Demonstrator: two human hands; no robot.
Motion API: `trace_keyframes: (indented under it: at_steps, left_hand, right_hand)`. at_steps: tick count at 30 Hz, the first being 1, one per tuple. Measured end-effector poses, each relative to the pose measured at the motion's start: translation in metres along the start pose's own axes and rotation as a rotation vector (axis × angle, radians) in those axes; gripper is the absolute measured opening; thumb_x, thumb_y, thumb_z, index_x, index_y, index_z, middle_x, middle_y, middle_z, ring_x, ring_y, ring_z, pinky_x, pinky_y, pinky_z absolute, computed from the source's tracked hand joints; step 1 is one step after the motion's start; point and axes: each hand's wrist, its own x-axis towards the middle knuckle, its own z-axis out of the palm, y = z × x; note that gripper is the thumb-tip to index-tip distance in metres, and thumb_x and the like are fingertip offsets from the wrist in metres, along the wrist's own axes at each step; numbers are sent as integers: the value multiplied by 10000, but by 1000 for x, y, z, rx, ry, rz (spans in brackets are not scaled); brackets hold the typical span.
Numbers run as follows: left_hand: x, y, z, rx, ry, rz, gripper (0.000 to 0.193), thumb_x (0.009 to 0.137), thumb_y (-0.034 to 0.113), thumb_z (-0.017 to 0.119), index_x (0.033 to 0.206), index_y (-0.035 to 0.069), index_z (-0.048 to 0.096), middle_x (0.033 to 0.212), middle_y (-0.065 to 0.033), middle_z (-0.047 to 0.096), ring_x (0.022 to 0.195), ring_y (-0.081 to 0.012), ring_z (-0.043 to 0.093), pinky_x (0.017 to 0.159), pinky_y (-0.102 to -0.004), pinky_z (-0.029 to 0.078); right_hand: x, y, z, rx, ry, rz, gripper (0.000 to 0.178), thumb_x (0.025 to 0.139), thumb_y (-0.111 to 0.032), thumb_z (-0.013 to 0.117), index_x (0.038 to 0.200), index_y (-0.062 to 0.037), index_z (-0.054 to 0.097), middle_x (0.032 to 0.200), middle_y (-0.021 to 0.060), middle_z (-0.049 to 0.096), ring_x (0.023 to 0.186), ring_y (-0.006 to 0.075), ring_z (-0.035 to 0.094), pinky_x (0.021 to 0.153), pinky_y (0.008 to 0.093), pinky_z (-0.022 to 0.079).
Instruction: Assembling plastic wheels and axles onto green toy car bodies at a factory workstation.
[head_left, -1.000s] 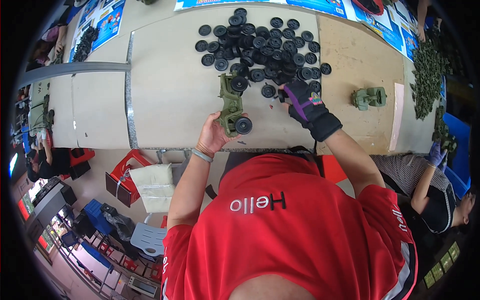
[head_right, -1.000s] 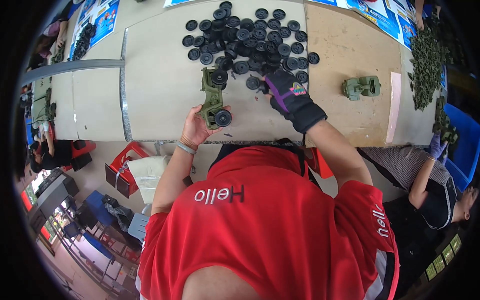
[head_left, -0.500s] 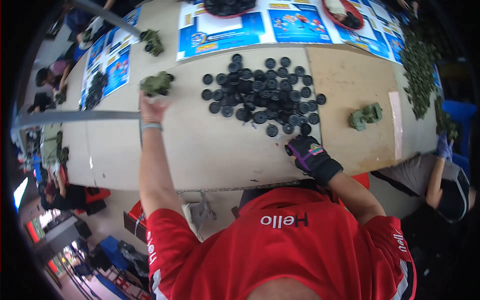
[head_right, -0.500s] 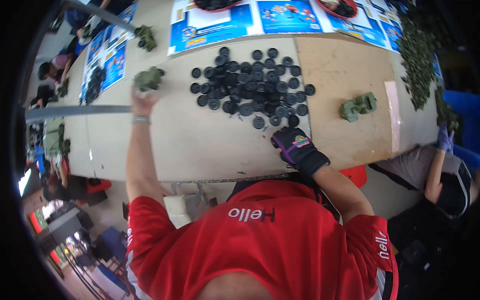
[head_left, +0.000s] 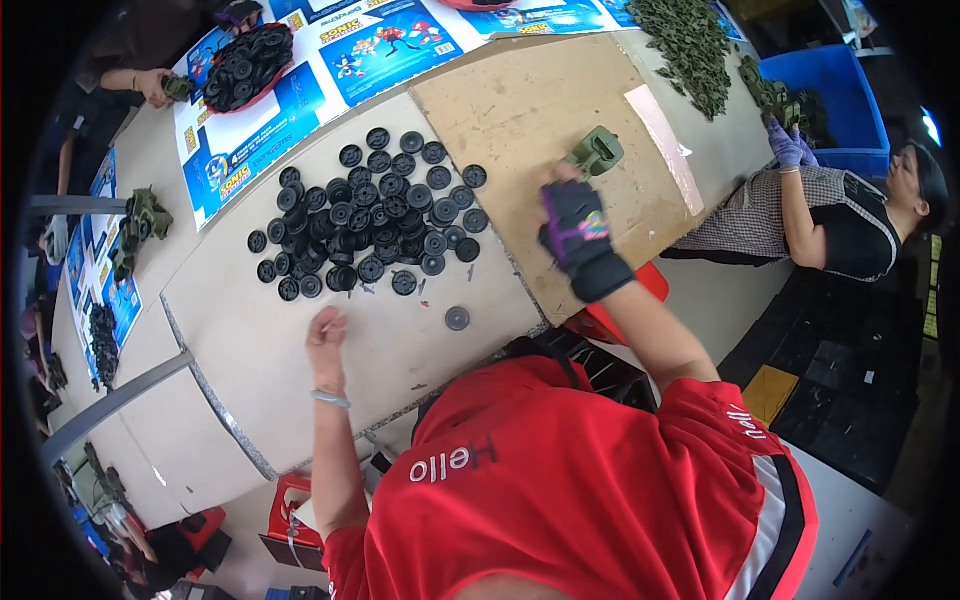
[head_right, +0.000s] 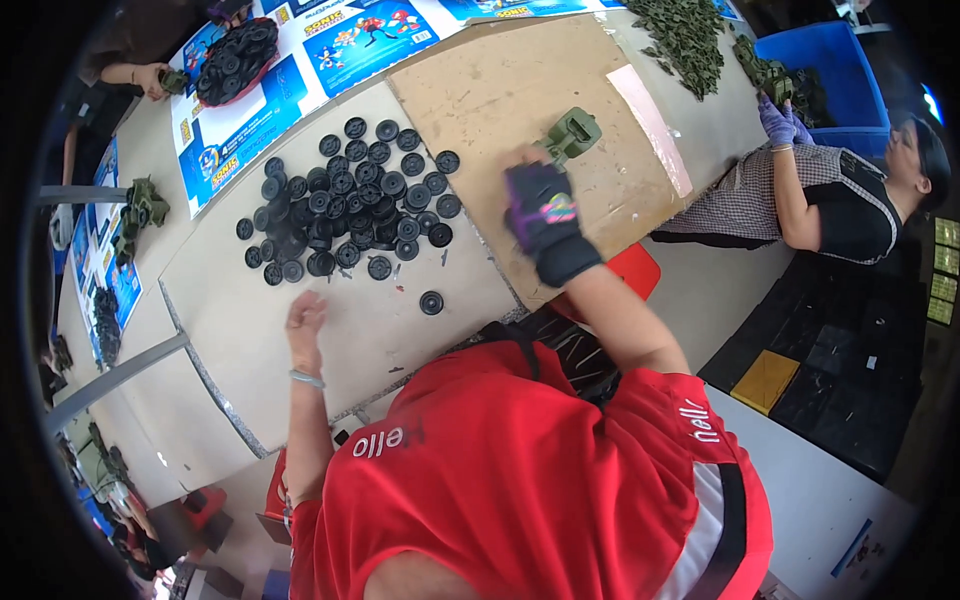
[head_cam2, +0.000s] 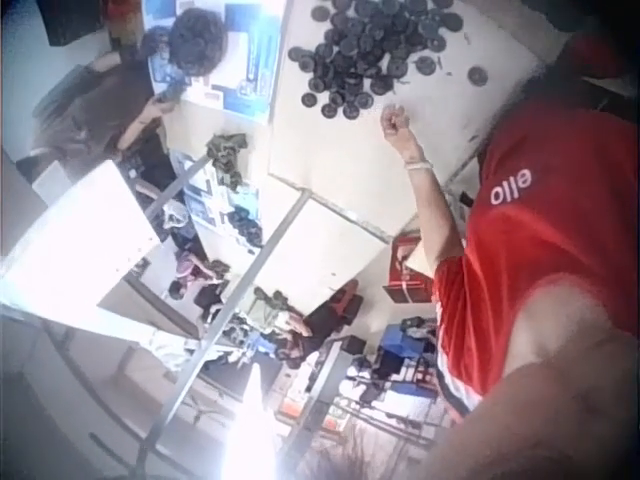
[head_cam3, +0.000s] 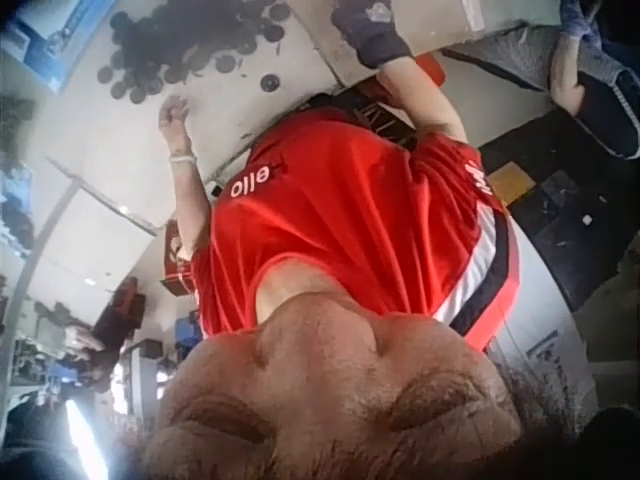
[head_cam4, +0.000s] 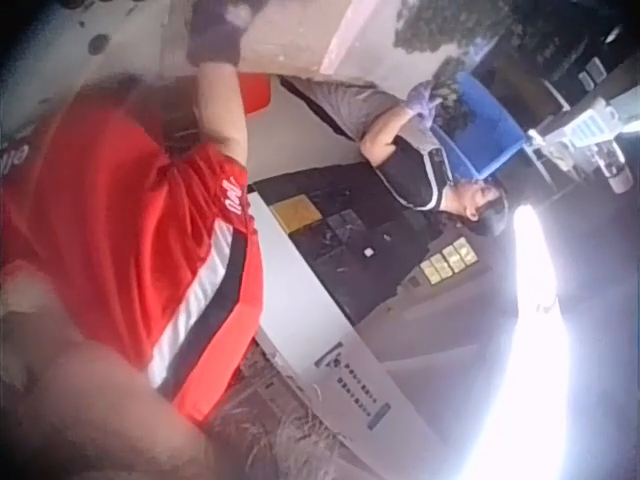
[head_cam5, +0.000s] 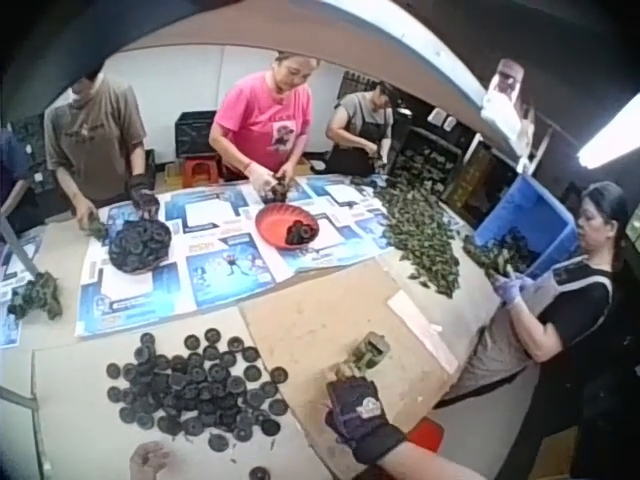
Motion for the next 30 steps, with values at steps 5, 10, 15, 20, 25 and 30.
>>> trace_keyframes:
  at_steps: [5,10,15,20,25,30]
  left_hand:
    - [-32,-2,56,100,-51,102,292,1005,40,679,1297,31,690,1197,-67,749,1080,-155,710,944,-293,555]
    - [-46,16,101,188,-123,190,281,1007,49,686,1285,13,690,1159,-111,773,1056,-156,712,950,-295,563]
    - [-65,37,133,186,-289,134,300,1007,68,682,1303,15,679,1167,-120,775,1044,-173,718,935,-316,578]
    - [-67,31,136,242,-358,128,313,1001,79,685,1305,7,675,1179,-121,769,1054,-182,719,945,-321,576]
    - [-71,33,133,199,-364,113,359,1026,190,689,1339,17,668,1217,-122,754,1119,-187,702,960,-337,571]
    - [-82,87,136,-459,-524,-313,639,1054,497,636,1524,79,523,1332,-94,691,1252,-208,644,957,-372,584]
  right_hand:
    - [13,74,15,-312,-205,-148,496,762,-154,765,1246,-106,667,1366,220,650,1267,435,625,995,513,544]
    - [24,65,14,-195,-204,-172,335,767,-119,731,1098,-97,683,1199,182,695,1101,372,664,945,488,554]
    - [25,43,9,-308,23,-271,397,805,-142,741,1197,-111,690,1361,234,665,1305,447,610,1064,507,528]
    - [25,101,50,-227,-198,-110,563,816,-134,745,1369,-131,643,1440,229,623,1330,464,594,1101,530,503]
    - [7,13,-1,133,-61,-355,648,748,-38,773,1371,-93,606,1342,208,632,1303,415,582,1094,511,494]
    - [-38,-114,-17,302,-225,-807,432,885,-247,698,1302,-168,619,1376,130,609,1306,343,602,990,468,534]
